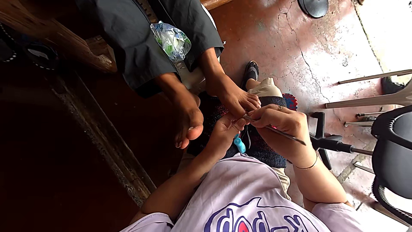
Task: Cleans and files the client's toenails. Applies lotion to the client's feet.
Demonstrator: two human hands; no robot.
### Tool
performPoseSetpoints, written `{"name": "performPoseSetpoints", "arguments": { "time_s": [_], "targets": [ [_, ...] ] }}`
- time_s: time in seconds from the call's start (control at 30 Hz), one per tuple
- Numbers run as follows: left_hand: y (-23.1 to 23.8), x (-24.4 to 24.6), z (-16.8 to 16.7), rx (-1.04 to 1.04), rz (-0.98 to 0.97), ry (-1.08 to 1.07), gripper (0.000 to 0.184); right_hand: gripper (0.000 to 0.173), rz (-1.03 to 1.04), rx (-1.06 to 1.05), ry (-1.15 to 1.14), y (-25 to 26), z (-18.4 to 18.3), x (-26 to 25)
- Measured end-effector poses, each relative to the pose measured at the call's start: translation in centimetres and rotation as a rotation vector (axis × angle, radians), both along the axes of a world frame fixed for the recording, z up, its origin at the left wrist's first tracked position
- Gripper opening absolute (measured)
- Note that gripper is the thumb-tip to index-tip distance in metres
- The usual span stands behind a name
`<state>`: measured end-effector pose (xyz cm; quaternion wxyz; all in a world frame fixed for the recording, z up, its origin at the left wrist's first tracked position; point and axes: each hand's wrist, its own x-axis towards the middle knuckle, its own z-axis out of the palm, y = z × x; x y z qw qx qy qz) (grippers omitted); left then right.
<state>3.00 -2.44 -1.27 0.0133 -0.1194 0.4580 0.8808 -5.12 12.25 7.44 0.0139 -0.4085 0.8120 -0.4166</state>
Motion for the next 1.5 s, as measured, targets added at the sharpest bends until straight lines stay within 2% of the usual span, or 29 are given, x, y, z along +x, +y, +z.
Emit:
{"name": "performPoseSetpoints", "arguments": {
  "time_s": [0.17, 0.53, 0.7, 0.83, 0.97, 1.07, 1.2, 1.33, 1.5],
  "targets": [
    [0.2, -0.1, -0.2, 0.357, -0.022, -0.092, 0.016, 0.013, -0.007, -0.047, -0.045, 0.3, -0.4, 0.1],
    [0.6, -0.2, -1.0, 0.170, 0.053, 0.002, 0.017, 0.015, -0.026, -0.052, -0.010, -0.1, -0.6, 0.9],
    [0.7, -0.1, -1.1, 0.141, 0.070, 0.013, 0.016, 0.013, -0.022, -0.062, -0.082, 0.2, -0.4, 0.7],
    [0.7, -0.2, -1.1, 0.120, 0.070, 0.010, 0.016, 0.013, -0.023, -0.042, -0.009, -0.2, -0.8, 0.9],
    [0.6, -0.1, -1.0, 0.103, 0.071, 0.013, 0.016, 0.013, -0.011, -0.040, -0.075, 0.2, -0.2, 0.7],
    [0.7, -0.2, -1.0, 0.087, 0.068, 0.010, 0.015, 0.015, -0.023, 0.009, 0.031, -0.3, -0.4, 1.0],
    [0.7, -0.2, -1.1, 0.091, 0.072, 0.017, 0.015, 0.014, 0.005, 0.031, -0.011, 0.2, 0.1, 0.6],
    [0.8, -0.3, -1.0, 0.066, 0.071, 0.007, 0.016, 0.017, 0.017, 0.069, 0.109, -0.4, -0.2, 1.1],
    [0.8, -0.3, -0.9, 0.062, 0.069, 0.010, 0.016, 0.016, -0.023, 0.073, 0.023, -0.1, 0.3, 0.8]
  ]
}}
